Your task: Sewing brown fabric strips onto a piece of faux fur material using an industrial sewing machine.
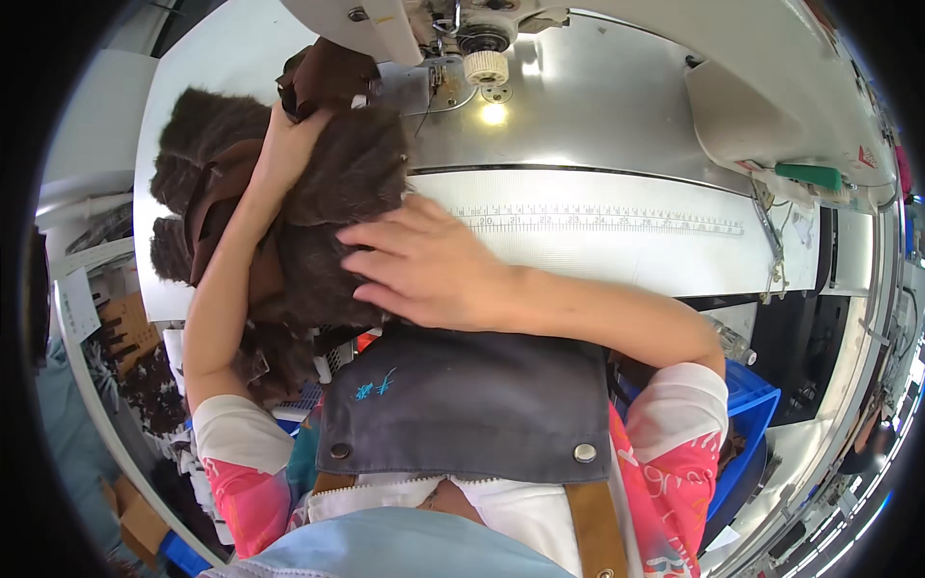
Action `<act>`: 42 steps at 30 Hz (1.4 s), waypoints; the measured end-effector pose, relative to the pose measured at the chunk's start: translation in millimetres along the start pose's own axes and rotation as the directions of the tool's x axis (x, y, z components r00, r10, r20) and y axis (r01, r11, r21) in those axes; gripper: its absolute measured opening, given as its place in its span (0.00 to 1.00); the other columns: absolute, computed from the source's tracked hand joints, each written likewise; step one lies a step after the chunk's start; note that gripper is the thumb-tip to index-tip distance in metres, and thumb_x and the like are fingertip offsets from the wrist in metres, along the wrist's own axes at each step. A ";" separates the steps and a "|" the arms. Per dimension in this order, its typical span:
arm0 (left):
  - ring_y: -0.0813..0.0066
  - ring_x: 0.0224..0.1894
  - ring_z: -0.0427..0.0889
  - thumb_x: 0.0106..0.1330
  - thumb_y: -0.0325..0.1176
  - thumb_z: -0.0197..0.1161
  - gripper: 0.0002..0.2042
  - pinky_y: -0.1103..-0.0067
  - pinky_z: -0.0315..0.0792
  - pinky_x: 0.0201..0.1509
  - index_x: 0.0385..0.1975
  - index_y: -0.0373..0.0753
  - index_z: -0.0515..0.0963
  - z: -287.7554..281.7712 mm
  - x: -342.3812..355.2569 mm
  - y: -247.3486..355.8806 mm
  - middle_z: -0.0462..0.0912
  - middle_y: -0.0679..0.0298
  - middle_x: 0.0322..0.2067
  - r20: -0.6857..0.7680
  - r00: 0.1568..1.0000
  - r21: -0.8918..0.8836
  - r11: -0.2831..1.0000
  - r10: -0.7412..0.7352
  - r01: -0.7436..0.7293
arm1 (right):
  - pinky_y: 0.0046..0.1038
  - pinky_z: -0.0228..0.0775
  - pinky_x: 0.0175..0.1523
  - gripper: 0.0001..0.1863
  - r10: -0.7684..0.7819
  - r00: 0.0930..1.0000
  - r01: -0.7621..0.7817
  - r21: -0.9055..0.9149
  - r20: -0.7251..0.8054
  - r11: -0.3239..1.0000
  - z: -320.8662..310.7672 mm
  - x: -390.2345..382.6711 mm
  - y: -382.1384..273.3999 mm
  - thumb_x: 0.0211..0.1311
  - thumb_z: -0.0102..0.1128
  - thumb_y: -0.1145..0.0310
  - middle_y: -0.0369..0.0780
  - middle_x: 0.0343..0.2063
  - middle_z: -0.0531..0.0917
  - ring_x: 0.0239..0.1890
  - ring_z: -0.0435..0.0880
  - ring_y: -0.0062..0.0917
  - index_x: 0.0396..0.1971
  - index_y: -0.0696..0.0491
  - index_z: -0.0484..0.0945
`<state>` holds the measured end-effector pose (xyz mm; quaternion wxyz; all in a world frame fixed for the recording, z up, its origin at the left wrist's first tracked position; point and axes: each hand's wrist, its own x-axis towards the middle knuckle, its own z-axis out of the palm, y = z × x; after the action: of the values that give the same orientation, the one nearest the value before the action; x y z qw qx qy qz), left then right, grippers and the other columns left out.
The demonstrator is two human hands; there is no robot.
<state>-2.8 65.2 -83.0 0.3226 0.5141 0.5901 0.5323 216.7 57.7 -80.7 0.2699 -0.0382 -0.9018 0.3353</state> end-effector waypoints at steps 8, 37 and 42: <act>0.84 0.34 0.73 0.55 0.25 0.61 0.10 0.82 0.69 0.41 0.37 0.29 0.75 -5.0 -9.3 -3.9 0.78 0.67 0.26 -0.016 1.000 0.370 0.929 0.023 -0.015 | 0.33 0.63 0.47 0.13 -0.096 0.970 0.038 -0.249 -0.222 0.968 -31.8 19.9 45.0 0.46 0.64 0.69 0.38 0.38 0.78 0.43 0.75 0.31 0.34 0.52 0.75; 0.87 0.22 0.68 0.54 0.31 0.64 0.08 0.87 0.65 0.26 0.29 0.36 0.72 2.1 -22.5 50.1 0.71 0.73 0.21 0.567 0.767 -0.165 0.871 -0.299 0.462 | 0.18 0.67 0.35 0.11 0.700 0.704 -0.208 0.977 0.119 0.042 -60.4 23.2 43.2 0.56 0.59 0.74 0.36 0.24 0.80 0.26 0.77 0.17 0.39 0.59 0.76; 0.85 0.32 0.74 0.47 0.17 0.65 0.16 0.82 0.72 0.38 0.37 0.32 0.72 -14.2 -33.1 17.9 0.76 0.70 0.29 0.345 0.920 0.053 0.983 -0.184 0.176 | 0.17 0.68 0.32 0.10 0.593 0.779 -0.155 0.979 0.201 -0.129 -62.6 19.8 49.0 0.58 0.56 0.75 0.34 0.19 0.78 0.23 0.78 0.17 0.39 0.60 0.75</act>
<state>-2.5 27.8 -68.2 0.4641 0.5471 0.5740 0.3946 226.4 137.1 -62.9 0.2441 -0.1540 -0.2918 0.9119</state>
